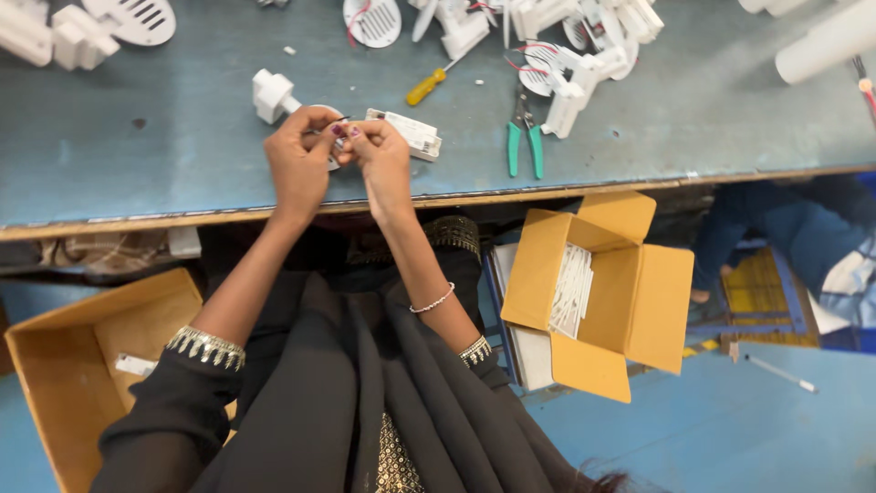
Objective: The person assembles a white plastic electrical component by inserting a small part and securing it with a screwdriver. They then place the assembled unit into a cardboard box.
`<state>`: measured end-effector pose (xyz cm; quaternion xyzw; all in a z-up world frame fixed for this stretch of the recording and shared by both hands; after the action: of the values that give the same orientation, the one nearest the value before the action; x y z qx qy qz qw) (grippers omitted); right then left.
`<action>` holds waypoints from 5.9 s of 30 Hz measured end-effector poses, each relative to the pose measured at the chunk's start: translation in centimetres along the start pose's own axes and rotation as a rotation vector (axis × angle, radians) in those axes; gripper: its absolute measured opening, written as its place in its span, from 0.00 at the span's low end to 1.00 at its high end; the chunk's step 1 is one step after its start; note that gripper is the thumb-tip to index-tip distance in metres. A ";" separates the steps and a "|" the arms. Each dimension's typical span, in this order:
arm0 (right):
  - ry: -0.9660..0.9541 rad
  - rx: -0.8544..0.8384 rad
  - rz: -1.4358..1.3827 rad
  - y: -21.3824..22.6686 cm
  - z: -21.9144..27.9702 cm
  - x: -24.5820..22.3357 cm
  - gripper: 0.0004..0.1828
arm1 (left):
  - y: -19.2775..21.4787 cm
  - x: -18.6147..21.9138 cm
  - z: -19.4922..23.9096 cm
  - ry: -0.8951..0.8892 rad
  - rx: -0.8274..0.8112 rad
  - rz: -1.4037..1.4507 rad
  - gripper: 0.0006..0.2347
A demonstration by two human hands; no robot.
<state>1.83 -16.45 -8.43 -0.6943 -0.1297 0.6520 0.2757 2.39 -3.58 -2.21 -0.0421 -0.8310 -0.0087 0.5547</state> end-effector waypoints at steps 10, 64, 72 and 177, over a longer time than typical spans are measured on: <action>0.644 0.277 1.168 0.5 3.2 -7.5 0.13 | -1.1 1.1 -1.0 -0.219 -0.065 -0.452 0.04; 0.281 -0.292 1.461 -0.4 4.8 -11.9 0.28 | 4.9 0.0 -5.1 -0.336 -0.658 -1.286 0.06; 0.194 -0.213 1.500 -0.4 4.7 -11.6 0.28 | -0.5 1.8 -0.9 -0.365 -0.456 -0.810 0.05; 0.054 -0.151 0.556 -3.4 1.0 -3.5 0.07 | 1.9 -0.6 1.0 -0.127 -0.051 -0.171 0.03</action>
<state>1.06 -15.39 -3.62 -0.7388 0.0248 0.6725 0.0373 1.83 -1.66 -3.25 0.0143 -0.8644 -0.0744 0.4970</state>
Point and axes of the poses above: each hand's wrist, its own z-axis away from the middle knuckle, its own y-axis out of the back of the hand, x = y × z, the point moved 3 cm from there along -z, towards the middle knuckle, and after that the axes turned 3 degrees about -y, right-handed, at the moved point
